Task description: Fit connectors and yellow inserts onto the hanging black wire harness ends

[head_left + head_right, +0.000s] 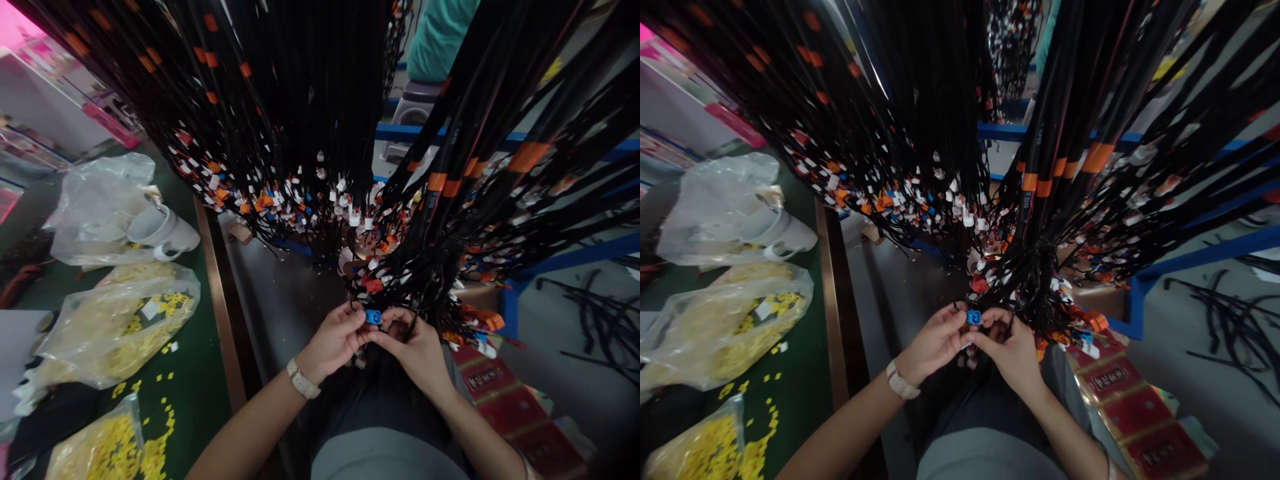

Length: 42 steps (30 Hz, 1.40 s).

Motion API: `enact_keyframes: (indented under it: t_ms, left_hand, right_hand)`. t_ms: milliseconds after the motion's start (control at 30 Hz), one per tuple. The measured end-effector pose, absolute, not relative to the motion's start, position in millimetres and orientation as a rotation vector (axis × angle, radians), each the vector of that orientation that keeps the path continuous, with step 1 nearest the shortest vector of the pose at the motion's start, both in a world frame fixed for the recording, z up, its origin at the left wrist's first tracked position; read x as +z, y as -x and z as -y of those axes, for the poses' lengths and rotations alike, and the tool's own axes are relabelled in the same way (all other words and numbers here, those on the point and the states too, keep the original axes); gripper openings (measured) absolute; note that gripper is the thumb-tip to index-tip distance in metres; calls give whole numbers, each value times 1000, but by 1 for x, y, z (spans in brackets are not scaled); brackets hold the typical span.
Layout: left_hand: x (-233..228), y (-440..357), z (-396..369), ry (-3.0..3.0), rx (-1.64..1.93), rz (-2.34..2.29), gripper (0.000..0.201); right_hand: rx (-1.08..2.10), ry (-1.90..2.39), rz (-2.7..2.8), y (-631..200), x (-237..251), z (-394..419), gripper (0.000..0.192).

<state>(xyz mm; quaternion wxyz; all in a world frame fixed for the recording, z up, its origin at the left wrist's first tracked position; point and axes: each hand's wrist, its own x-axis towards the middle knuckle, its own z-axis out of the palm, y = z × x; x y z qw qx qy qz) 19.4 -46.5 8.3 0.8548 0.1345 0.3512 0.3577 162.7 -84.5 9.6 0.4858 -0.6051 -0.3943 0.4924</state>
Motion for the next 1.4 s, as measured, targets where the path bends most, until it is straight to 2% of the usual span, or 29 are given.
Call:
enact_keyframes:
  t_ms: [200, 467, 667, 833, 1167, 1400]
  left_hand:
    - [8, -23, 55, -287, 707, -759, 26]
    - [9, -20, 49, -354, 679, -772, 28]
    - [6, -3, 32, -435, 768, -873, 12]
    - [7, 2, 27, -473, 776, -883, 22]
    - [9, -1, 32, -688, 741, -936, 19]
    - [5, -5, 36, -689, 712, -969, 27]
  right_hand:
    - [1002, 1515, 967, -162, 6, 85, 23]
    - [1143, 1441, 1009, -162, 0, 82, 23]
    - [1256, 1346, 993, -167, -4, 77, 23]
    - [1257, 1359, 1085, -172, -7, 77, 24]
    - [1231, 1400, 1122, -171, -12, 74, 26]
    - [1219, 1396, 1159, -172, -22, 74, 28]
